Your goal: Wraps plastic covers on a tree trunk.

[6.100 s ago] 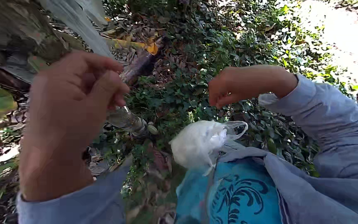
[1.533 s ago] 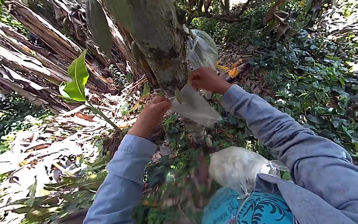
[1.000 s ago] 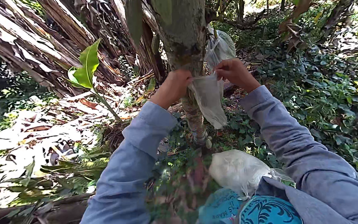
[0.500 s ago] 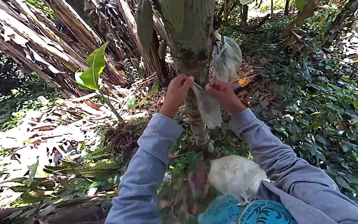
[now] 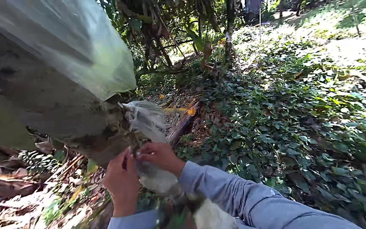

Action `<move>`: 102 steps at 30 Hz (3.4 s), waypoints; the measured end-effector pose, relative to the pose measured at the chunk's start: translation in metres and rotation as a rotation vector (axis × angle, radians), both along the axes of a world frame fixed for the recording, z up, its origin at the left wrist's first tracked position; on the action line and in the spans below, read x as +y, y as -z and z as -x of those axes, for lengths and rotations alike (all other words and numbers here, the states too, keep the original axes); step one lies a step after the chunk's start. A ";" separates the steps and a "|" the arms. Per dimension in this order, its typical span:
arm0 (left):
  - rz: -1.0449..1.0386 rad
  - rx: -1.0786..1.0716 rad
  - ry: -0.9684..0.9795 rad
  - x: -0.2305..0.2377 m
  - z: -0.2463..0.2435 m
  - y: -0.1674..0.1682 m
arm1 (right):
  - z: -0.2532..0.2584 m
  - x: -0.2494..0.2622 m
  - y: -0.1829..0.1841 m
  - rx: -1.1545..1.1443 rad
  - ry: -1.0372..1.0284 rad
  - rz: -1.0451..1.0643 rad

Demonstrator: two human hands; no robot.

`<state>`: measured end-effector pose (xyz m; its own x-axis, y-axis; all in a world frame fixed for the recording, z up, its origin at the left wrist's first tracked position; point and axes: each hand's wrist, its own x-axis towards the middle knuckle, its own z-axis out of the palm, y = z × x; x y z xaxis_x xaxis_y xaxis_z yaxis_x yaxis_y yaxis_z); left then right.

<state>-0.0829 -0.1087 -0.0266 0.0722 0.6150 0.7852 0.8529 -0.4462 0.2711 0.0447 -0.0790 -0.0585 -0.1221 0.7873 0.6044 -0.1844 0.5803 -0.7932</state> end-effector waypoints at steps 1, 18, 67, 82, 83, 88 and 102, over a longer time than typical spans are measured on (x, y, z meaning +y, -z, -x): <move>-0.024 0.037 0.001 0.001 0.000 0.000 | -0.003 0.000 -0.002 0.000 0.014 -0.020; -0.133 0.186 -0.135 0.001 0.005 0.008 | 0.009 0.013 -0.033 0.069 -0.054 0.220; 0.093 0.232 -0.066 -0.038 0.071 0.010 | -0.023 0.035 0.020 -0.244 -0.347 0.241; 0.960 0.269 0.716 -0.160 -0.061 0.159 | -0.199 -0.168 0.125 -0.635 -0.578 0.377; 1.019 0.334 0.708 -0.158 -0.064 0.169 | -0.192 -0.187 0.130 -0.700 -0.573 0.322; 0.984 0.323 0.695 -0.149 -0.045 0.162 | -0.150 -0.231 0.143 -1.117 -0.250 0.353; 1.079 0.485 0.806 -0.171 -0.038 0.177 | -0.165 -0.219 0.124 -0.842 -0.295 0.406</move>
<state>-0.0446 -0.2798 -0.2039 0.8033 0.5475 -0.2345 0.5753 -0.6113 0.5435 0.2100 -0.2983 -0.1821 -0.6143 0.7850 -0.0802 0.4392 0.2557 -0.8612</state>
